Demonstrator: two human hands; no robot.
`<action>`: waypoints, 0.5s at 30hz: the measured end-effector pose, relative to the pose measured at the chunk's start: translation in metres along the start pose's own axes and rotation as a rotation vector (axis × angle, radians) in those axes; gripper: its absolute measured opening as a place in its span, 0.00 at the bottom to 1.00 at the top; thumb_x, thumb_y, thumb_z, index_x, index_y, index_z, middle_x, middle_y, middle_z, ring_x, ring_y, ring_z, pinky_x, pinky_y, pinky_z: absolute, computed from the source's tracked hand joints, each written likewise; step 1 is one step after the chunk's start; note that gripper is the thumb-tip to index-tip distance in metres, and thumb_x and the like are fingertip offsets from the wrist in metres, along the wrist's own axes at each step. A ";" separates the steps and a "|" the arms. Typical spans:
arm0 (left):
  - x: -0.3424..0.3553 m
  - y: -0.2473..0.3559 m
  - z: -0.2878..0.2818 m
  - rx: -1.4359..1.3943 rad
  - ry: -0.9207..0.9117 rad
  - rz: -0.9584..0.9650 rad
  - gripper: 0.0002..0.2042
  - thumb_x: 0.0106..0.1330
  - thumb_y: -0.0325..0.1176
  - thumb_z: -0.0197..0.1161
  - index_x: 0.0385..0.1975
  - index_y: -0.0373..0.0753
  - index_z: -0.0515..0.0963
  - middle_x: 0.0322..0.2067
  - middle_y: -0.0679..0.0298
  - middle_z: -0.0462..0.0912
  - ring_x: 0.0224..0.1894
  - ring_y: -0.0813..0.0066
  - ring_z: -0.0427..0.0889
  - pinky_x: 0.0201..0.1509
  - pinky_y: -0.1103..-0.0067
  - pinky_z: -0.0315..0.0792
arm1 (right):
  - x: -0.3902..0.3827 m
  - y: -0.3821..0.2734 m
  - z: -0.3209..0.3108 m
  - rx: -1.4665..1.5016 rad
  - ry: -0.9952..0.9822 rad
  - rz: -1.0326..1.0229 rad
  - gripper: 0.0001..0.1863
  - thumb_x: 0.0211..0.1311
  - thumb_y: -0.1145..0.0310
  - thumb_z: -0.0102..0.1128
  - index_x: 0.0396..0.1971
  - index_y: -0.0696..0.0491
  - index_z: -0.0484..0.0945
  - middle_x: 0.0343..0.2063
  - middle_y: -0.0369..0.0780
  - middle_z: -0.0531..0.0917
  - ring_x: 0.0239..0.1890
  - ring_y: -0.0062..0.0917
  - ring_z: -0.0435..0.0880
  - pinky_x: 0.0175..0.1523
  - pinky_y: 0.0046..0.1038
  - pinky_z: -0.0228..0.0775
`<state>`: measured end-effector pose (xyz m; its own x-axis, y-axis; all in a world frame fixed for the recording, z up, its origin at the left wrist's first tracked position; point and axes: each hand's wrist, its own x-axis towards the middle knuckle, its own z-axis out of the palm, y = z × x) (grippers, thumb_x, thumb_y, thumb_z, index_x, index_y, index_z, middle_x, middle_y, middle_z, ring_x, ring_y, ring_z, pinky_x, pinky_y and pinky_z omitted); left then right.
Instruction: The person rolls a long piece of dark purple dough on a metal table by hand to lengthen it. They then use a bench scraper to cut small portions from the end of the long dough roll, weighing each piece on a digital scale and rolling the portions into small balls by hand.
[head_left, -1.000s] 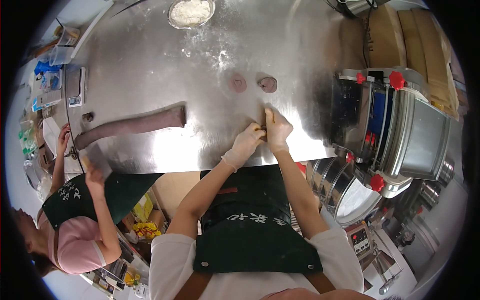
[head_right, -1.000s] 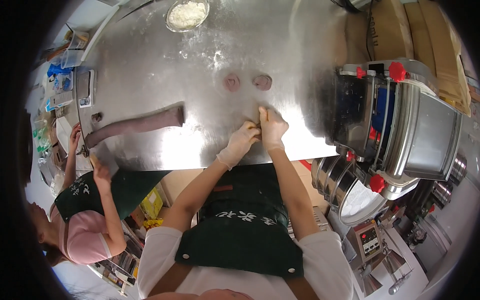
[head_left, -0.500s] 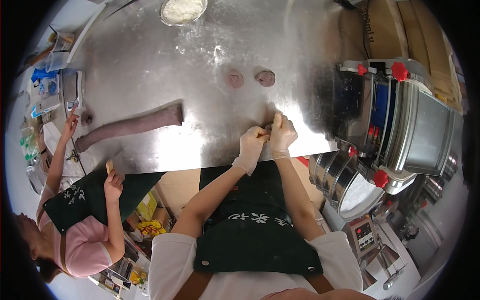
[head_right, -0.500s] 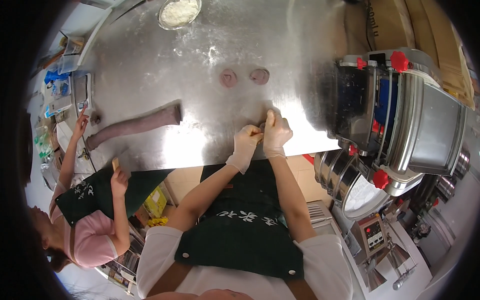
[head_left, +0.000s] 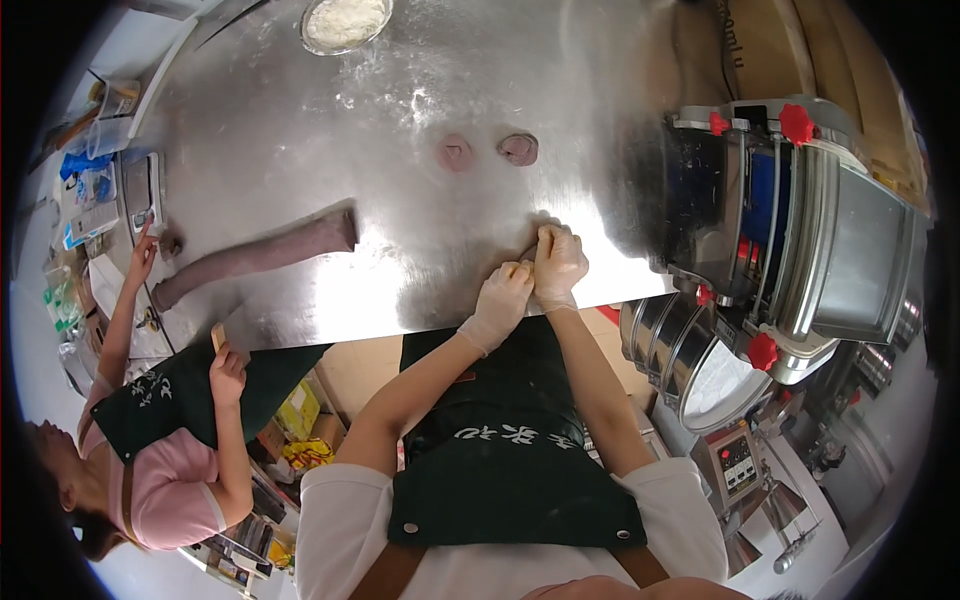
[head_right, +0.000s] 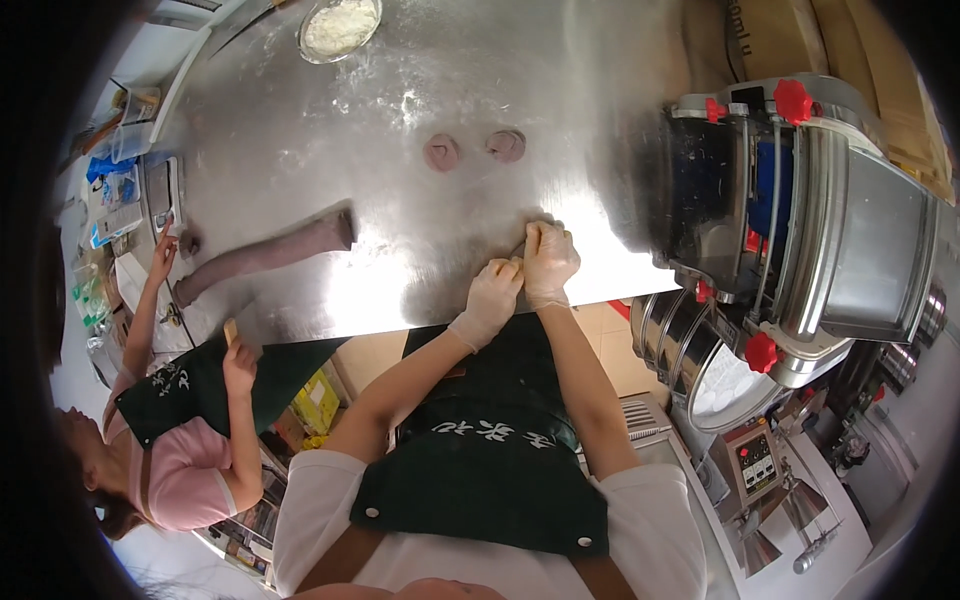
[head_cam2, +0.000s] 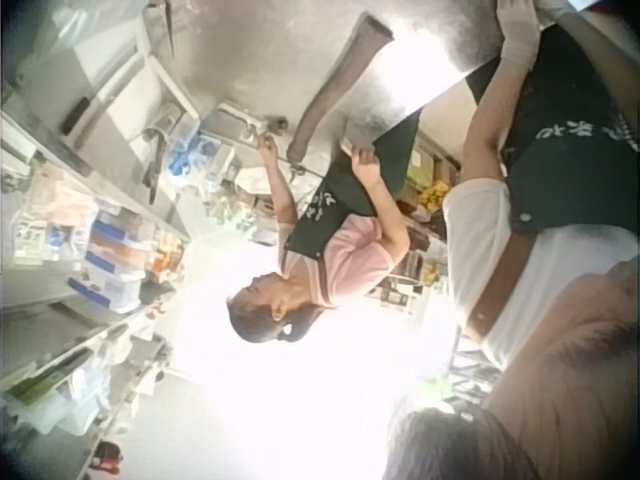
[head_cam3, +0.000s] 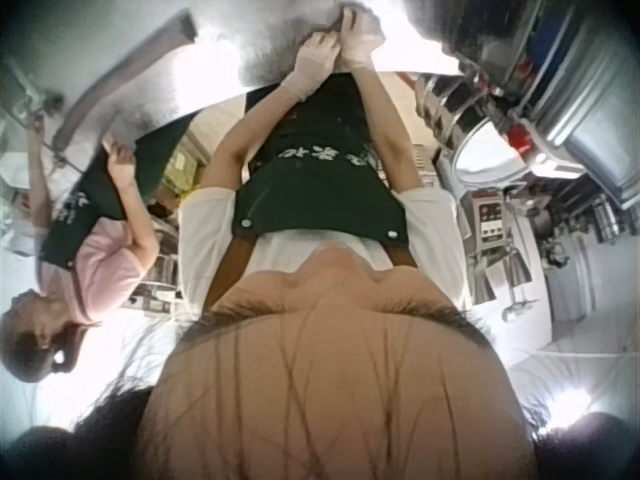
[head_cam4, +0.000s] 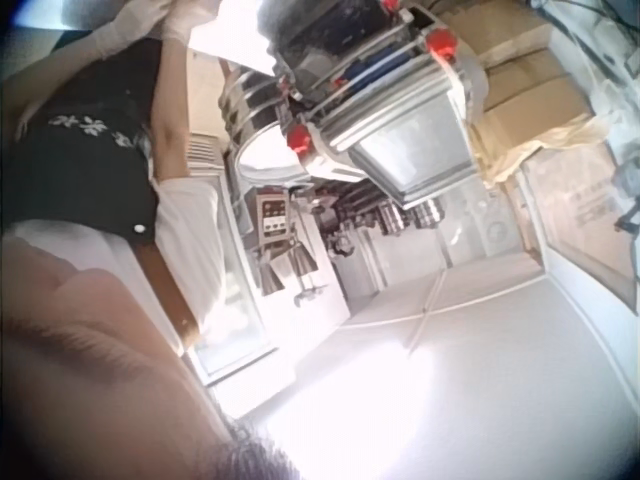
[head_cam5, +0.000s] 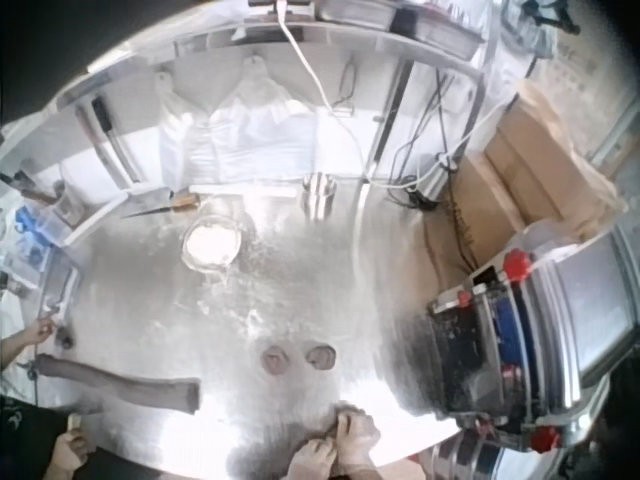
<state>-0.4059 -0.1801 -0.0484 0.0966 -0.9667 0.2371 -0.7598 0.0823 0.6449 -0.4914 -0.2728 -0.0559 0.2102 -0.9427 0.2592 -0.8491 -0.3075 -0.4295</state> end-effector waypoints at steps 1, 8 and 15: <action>0.001 -0.004 -0.001 0.000 -0.001 0.003 0.11 0.58 0.27 0.56 0.39 0.41 0.81 0.38 0.63 0.79 0.43 0.62 0.79 0.42 0.71 0.78 | 0.002 -0.002 0.000 -0.001 0.002 0.002 0.07 0.57 0.67 0.68 0.27 0.50 0.78 0.27 0.38 0.83 0.29 0.33 0.83 0.33 0.34 0.77; 0.062 0.000 -0.008 -0.088 -0.285 -0.421 0.14 0.53 0.28 0.66 0.41 0.41 0.81 0.41 0.62 0.79 0.50 0.57 0.76 0.51 0.66 0.76 | 0.026 -0.004 -0.025 0.436 -0.266 0.719 0.13 0.70 0.62 0.55 0.41 0.56 0.83 0.36 0.44 0.86 0.37 0.35 0.85 0.45 0.32 0.77; 0.018 -0.009 -0.016 0.050 -0.453 0.116 0.13 0.59 0.26 0.58 0.45 0.36 0.78 0.42 0.58 0.77 0.49 0.58 0.76 0.54 0.70 0.76 | -0.009 -0.006 -0.014 0.054 0.081 0.062 0.08 0.60 0.70 0.63 0.40 0.50 0.80 0.34 0.40 0.84 0.34 0.37 0.82 0.40 0.35 0.77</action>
<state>-0.3869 -0.1943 -0.0387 -0.2728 -0.9612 -0.0421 -0.7803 0.1954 0.5941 -0.4951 -0.2602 -0.0438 0.1160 -0.9471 0.2991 -0.8315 -0.2573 -0.4923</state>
